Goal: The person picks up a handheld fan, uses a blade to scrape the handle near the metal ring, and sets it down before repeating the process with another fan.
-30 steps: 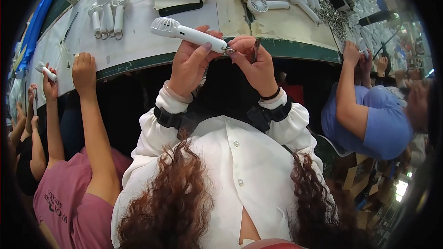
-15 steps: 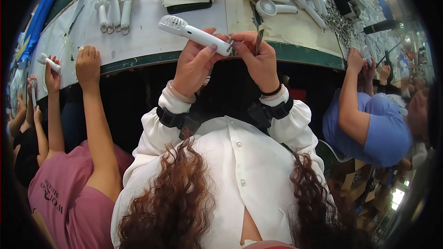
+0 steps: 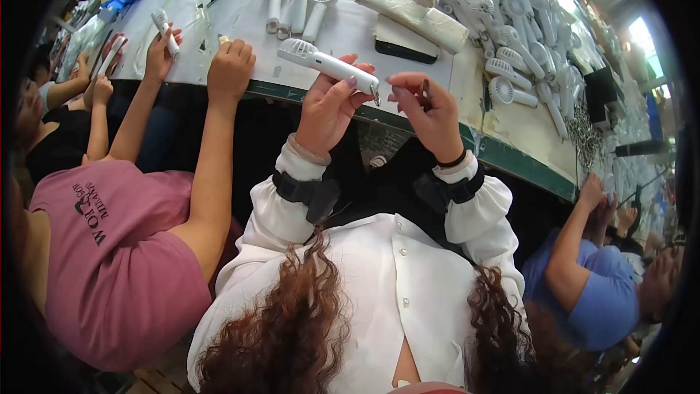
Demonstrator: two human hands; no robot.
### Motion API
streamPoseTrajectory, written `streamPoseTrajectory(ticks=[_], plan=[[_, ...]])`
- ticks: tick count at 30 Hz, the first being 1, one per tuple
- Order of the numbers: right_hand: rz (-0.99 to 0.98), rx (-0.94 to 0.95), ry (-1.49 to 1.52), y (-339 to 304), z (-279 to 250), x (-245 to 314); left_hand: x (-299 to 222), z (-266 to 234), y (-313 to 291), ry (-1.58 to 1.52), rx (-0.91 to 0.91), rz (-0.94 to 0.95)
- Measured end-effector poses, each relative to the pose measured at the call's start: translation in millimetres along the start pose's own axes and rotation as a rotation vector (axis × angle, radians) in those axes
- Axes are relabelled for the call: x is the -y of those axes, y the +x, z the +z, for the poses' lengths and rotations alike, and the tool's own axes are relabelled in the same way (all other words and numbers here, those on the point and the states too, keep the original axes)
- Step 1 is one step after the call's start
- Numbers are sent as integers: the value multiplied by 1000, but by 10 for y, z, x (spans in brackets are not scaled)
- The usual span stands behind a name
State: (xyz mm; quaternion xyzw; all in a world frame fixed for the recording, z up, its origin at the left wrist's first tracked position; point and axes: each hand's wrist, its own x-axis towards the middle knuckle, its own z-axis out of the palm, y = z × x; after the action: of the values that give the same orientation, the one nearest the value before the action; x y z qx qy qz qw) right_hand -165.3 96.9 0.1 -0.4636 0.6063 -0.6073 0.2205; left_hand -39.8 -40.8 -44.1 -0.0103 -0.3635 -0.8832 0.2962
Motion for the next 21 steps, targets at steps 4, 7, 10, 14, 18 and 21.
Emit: streamPoseTrajectory(ticks=[4,7,10,14,18,21], plan=[[221,55,194,236,62,249,-84,-31,34,-83,21,-40],[325,116,322,320,111,237,-76,-36,53,-148,5,-32],[354,162,403,366,153,180,-66,-77,66,-169,24,-33],[396,177,382,412,185,178,-45,-110,69,-196,21,-30],[386,174,363,414,199,190,-53,-85,47,-197,3,-27],[392,178,334,407,214,195,-66,-98,46,-191,4,-22]])
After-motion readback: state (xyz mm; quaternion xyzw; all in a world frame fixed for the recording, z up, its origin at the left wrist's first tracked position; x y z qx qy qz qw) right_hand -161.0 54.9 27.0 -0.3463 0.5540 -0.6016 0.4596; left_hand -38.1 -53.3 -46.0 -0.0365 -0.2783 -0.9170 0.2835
